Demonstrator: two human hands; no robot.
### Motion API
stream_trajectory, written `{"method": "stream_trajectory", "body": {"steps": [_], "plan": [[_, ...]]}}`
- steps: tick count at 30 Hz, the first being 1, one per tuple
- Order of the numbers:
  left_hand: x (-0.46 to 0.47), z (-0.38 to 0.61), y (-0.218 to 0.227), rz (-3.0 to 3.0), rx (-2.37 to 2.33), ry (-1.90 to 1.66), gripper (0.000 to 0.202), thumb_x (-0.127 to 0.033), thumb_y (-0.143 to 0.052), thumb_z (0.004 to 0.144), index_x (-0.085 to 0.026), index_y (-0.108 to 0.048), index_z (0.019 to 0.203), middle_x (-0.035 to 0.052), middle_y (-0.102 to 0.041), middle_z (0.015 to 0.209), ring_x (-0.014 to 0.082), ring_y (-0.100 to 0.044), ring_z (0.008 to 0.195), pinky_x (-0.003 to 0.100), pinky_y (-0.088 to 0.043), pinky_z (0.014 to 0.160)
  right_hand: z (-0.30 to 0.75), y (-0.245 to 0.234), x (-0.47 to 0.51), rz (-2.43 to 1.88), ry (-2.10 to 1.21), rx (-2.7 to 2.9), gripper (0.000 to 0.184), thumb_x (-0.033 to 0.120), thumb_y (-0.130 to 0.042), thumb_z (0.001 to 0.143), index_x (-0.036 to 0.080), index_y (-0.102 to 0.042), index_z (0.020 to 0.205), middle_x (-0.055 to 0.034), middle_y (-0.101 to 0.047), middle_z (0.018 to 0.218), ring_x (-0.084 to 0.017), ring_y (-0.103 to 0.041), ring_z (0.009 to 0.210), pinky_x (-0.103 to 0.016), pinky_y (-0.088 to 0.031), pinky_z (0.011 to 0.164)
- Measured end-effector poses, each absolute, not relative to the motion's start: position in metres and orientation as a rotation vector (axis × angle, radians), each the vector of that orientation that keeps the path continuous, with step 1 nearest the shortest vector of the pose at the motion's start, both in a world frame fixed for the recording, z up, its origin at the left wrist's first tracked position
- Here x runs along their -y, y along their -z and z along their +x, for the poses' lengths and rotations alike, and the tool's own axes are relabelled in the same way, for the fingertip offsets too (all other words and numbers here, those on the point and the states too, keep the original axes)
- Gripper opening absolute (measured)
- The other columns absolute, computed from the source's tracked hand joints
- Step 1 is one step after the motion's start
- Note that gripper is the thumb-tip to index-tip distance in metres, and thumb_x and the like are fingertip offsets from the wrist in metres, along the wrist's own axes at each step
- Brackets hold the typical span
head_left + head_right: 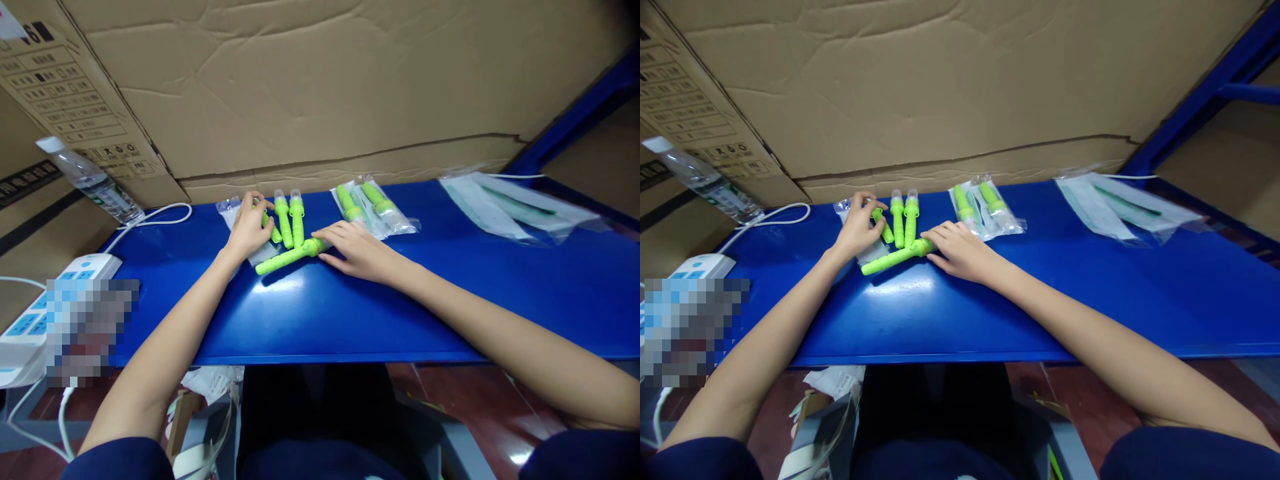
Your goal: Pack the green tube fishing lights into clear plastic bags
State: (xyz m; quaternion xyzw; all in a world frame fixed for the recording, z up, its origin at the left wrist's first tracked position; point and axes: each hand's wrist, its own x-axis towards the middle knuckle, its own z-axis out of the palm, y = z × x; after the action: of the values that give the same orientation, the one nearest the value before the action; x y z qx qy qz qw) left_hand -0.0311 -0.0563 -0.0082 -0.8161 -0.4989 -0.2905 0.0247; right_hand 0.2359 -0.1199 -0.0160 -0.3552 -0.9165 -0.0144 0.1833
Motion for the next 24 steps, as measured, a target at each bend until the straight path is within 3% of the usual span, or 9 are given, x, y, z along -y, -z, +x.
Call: {"method": "stream_trajectory", "body": {"steps": [7, 13, 21, 24], "plan": [[0.068, -0.021, -0.004, -2.566, 1.637, 0.794, 0.027, -0.020, -0.049, 0.092, -0.012, -0.062, 0.114, 0.0151, -0.056, 0.120, 0.0236, -0.065, 0.098, 0.038, -0.055, 0.089, 0.231, 0.013, 0.124, -1.077, -0.015, 2.633, 0.047, 0.041, -0.047, 0.103, 0.009, -0.060, 0.134, -0.0186, -0.071, 0.118, -0.032, -0.063, 0.108, -0.044, -0.044, 0.090], [0.074, -0.020, -0.014, -2.586, 1.836, 0.560, 0.028, -0.022, -0.046, 0.094, -0.017, -0.060, 0.117, 0.0045, -0.067, 0.079, 0.0230, -0.067, 0.080, 0.034, -0.052, 0.078, 0.231, 0.016, 0.125, -1.042, -0.076, 2.635, 0.049, 0.040, -0.038, 0.106, 0.010, -0.054, 0.142, -0.0167, -0.070, 0.117, -0.031, -0.066, 0.107, -0.043, -0.045, 0.091], [0.072, -0.026, -0.012, -2.583, 1.888, 0.318, 0.031, -0.028, -0.041, 0.095, -0.020, -0.062, 0.117, 0.0101, -0.073, 0.095, 0.0288, -0.069, 0.094, 0.037, -0.052, 0.081, 0.232, 0.018, 0.125, -1.033, -0.037, 2.657, 0.057, 0.044, -0.050, 0.102, 0.012, -0.049, 0.149, -0.0158, -0.067, 0.114, -0.032, -0.065, 0.101, -0.045, -0.050, 0.088], [0.066, -0.030, -0.008, -2.679, 1.932, 0.336, 0.037, -0.025, -0.038, 0.095, -0.019, -0.059, 0.124, 0.0082, -0.072, 0.087, 0.0253, -0.069, 0.088, 0.034, -0.053, 0.080, 0.231, 0.018, 0.124, -1.013, -0.068, 2.650, 0.051, 0.041, -0.051, 0.102, 0.013, -0.053, 0.145, -0.0151, -0.067, 0.112, -0.031, -0.066, 0.100, -0.044, -0.052, 0.087]]}}
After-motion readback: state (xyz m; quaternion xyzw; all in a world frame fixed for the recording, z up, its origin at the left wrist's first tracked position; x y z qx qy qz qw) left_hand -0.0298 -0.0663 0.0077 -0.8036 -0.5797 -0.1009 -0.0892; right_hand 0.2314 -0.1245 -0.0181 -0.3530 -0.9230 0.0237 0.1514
